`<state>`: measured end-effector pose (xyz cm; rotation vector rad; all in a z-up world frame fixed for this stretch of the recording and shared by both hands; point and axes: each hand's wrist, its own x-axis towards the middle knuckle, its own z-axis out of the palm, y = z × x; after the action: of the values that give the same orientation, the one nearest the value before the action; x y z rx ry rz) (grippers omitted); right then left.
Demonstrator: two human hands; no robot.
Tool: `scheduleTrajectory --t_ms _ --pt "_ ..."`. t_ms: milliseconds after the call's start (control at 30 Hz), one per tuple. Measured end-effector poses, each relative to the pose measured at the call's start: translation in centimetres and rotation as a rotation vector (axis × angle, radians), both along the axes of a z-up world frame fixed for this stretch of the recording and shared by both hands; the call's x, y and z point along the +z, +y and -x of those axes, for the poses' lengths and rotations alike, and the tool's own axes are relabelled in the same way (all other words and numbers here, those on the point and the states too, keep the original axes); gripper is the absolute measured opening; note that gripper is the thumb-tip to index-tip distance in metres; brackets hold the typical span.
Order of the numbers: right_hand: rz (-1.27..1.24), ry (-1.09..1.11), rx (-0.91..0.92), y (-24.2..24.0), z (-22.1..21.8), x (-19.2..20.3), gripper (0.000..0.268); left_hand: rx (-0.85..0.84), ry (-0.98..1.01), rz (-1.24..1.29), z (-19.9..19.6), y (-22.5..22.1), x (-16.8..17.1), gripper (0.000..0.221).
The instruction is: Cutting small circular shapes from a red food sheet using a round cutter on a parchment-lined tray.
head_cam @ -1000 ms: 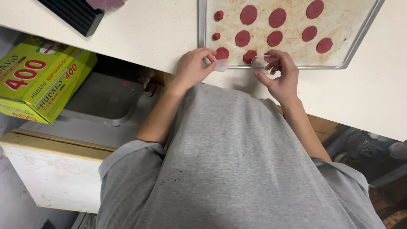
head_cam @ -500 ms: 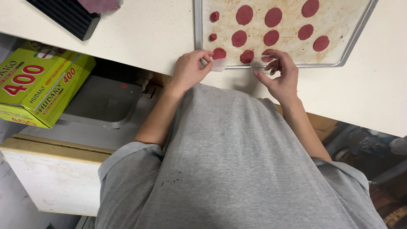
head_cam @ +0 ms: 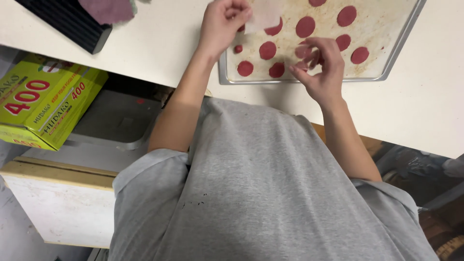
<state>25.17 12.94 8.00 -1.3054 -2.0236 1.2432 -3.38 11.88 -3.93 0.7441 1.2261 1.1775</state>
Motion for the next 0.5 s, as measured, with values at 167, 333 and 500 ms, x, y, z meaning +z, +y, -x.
scheduleTrajectory --t_ms 167,333,500 --pt "-0.011 0.007 0.054 3.6 2.2 -0.9 0.060 -0.052 0.534 0.301 -1.5 4.6 2.8 0.022" --pt "-0.063 -0.038 0.096 6.6 5.1 -2.4 0.062 0.032 0.836 0.049 -2.4 5.5 1.9 0.014" --pt "-0.197 -0.122 0.196 8.0 7.3 -3.7 0.062 0.008 0.924 -0.021 -2.5 5.6 2.6 0.009"
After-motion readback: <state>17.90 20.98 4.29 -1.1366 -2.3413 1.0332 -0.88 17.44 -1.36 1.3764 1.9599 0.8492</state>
